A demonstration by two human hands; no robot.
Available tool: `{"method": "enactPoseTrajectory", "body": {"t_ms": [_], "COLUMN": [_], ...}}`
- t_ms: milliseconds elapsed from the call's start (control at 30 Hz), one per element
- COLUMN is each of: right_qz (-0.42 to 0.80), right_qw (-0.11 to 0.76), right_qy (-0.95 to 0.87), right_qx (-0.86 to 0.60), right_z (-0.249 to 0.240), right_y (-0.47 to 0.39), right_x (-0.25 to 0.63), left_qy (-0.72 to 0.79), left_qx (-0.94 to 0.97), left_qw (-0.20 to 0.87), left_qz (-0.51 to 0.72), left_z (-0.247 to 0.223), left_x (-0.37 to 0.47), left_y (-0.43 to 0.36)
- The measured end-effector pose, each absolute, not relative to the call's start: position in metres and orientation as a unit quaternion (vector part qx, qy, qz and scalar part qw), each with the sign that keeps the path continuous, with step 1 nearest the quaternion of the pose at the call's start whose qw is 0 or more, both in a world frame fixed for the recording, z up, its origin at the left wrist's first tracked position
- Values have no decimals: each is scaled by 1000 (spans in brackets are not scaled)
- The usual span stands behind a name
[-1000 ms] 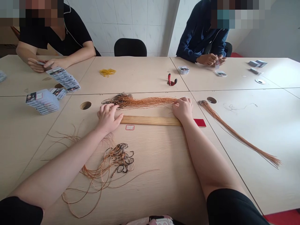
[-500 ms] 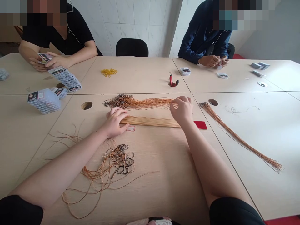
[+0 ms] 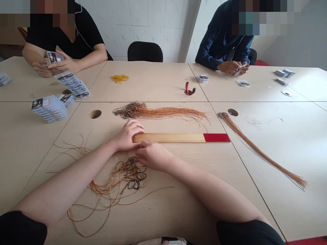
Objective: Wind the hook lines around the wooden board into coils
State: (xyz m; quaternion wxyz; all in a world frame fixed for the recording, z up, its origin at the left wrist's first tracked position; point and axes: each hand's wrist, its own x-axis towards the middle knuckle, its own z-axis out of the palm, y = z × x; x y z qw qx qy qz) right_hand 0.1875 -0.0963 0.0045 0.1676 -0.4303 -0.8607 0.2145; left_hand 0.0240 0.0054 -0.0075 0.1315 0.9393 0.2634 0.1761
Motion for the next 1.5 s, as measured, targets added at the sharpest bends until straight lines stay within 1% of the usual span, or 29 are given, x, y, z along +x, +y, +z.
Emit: {"method": "enactPoseTrajectory", "body": {"t_ms": [233, 500, 933, 1100, 1300, 1500], "right_qz": [229, 241, 238, 275, 249, 263], "right_qw": [182, 195, 161, 119, 19, -1], "right_qy": [-865, -866, -845, -839, -828, -826], "right_qx": [-407, -393, -451, -453, -502, -498], "right_z": [2, -1, 6, 20, 51, 76], "right_y": [-95, -95, -92, -92, -98, -109], "right_x": [187, 190, 191, 199, 217, 228], "left_qy": [252, 253, 255, 261, 267, 269], "left_qx": [936, 937, 939, 939, 937, 935], "left_qw": [145, 146, 145, 147, 159, 165], "left_qz": [197, 191, 180, 169, 156, 162], "left_z": [-12, -13, -10, -7, -5, -6], "left_x": [23, 24, 24, 23, 24, 23], "left_y": [10, 10, 9, 9, 7, 6]}}
